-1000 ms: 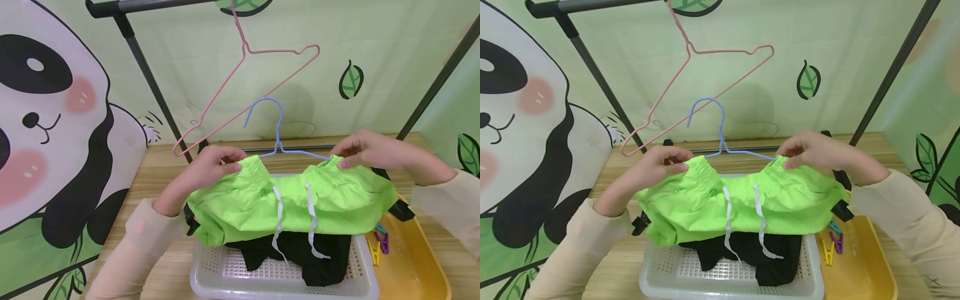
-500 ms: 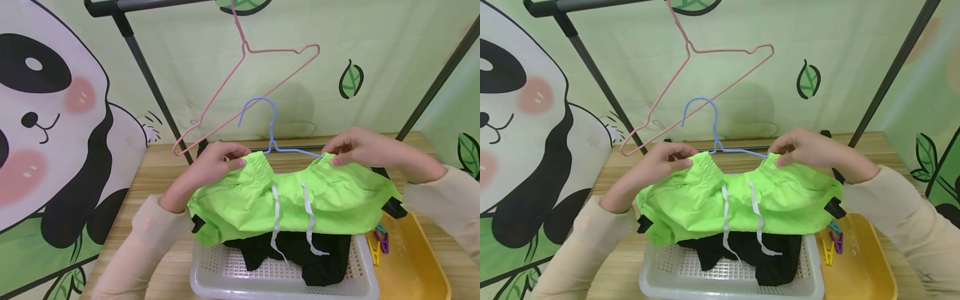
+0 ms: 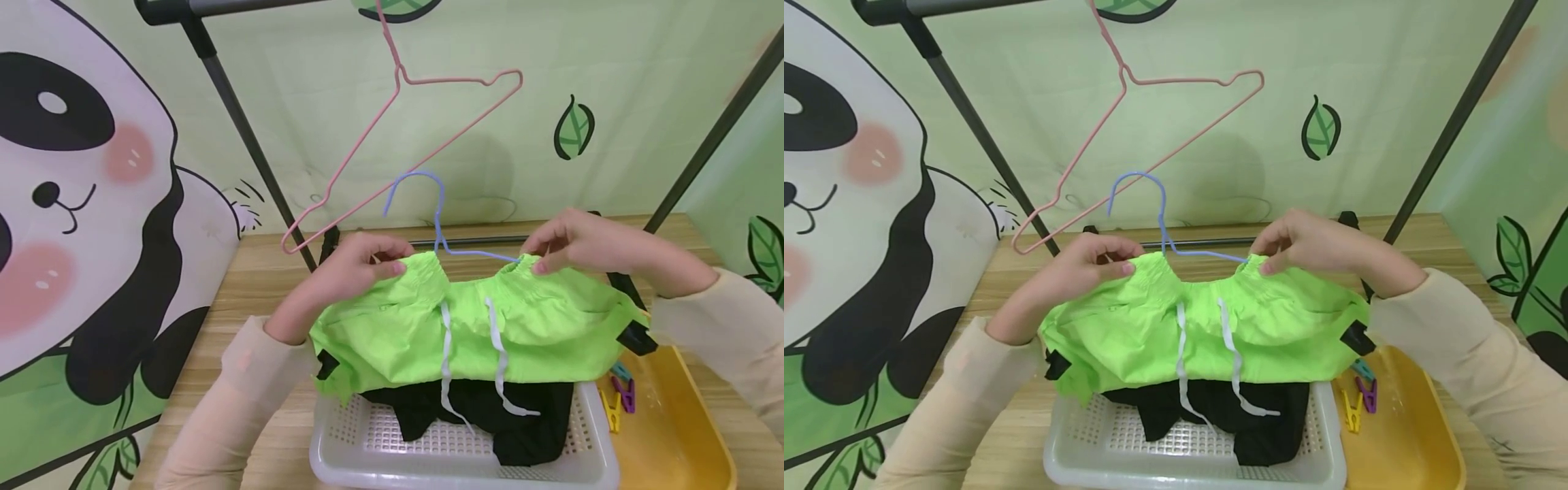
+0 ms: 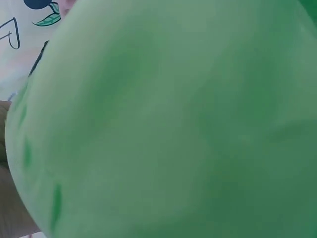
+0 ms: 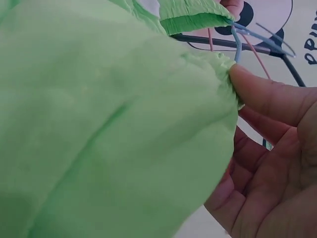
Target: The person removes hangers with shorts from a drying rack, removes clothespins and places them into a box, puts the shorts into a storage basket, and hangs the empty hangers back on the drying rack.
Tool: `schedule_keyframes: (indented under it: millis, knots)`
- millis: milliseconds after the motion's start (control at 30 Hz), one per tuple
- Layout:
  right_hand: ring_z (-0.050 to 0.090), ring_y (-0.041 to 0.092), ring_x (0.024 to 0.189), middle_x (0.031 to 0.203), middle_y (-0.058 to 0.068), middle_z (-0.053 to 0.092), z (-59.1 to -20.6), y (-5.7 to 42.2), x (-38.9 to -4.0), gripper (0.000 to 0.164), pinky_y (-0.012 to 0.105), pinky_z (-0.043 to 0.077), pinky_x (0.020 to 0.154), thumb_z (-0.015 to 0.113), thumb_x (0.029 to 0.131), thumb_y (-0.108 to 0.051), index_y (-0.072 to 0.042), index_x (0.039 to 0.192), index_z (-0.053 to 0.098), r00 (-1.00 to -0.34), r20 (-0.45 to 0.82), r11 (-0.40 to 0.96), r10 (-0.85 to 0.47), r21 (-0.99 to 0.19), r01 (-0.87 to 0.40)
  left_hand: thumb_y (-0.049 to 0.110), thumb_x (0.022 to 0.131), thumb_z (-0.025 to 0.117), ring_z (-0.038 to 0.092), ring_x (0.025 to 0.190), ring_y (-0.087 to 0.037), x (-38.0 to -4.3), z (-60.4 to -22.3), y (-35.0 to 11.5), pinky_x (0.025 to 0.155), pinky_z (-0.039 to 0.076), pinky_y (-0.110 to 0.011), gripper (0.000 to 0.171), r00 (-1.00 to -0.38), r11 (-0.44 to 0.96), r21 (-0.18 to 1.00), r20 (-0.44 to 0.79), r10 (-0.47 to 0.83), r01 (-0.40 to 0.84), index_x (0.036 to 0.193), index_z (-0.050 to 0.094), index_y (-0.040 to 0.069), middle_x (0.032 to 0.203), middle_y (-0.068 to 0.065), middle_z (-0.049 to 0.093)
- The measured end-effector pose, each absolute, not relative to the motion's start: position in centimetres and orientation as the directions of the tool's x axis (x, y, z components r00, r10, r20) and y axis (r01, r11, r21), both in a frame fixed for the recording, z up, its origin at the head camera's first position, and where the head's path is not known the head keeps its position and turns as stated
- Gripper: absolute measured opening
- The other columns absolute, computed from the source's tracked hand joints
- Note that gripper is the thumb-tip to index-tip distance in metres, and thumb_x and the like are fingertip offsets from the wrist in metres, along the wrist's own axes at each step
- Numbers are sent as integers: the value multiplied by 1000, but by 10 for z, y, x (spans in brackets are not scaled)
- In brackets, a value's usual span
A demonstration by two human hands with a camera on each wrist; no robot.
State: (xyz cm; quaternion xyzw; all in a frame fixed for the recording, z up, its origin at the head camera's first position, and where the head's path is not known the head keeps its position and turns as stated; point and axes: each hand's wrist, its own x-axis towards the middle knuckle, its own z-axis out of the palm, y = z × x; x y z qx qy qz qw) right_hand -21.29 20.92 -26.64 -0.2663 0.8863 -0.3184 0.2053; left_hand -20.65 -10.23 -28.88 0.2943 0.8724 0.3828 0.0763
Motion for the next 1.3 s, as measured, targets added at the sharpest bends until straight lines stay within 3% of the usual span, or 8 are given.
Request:
schedule_keyframes:
  millis: [200,900,1300]
  knots:
    - [50,9,64,73,-3,59,-276,217,-218,24,26,44,57,60,82,-13,2,100,61,-742,-264,608,-616,-759,-235,5,85,55,53,78,-15,-209,-296,-106,70,46,-25,22,-798,514,741,48,601,432,105,62,1,87,-8,62]
    - [47,12,55,70,-4,58,-305,258,-223,19,24,43,50,57,84,-10,4,97,60,-746,-267,587,-610,-785,-198,7,86,54,50,76,-16,-217,-318,-132,68,45,-28,20,-848,541,755,38,528,370,103,63,5,86,-6,61]
    - [56,11,68,78,-4,63,-307,273,-220,17,28,49,61,56,85,-13,-1,96,60,-776,-299,606,-556,-784,-132,6,86,54,48,76,-16,-215,-322,-141,66,43,-26,21,-864,521,778,54,501,351,104,63,3,86,-8,59]
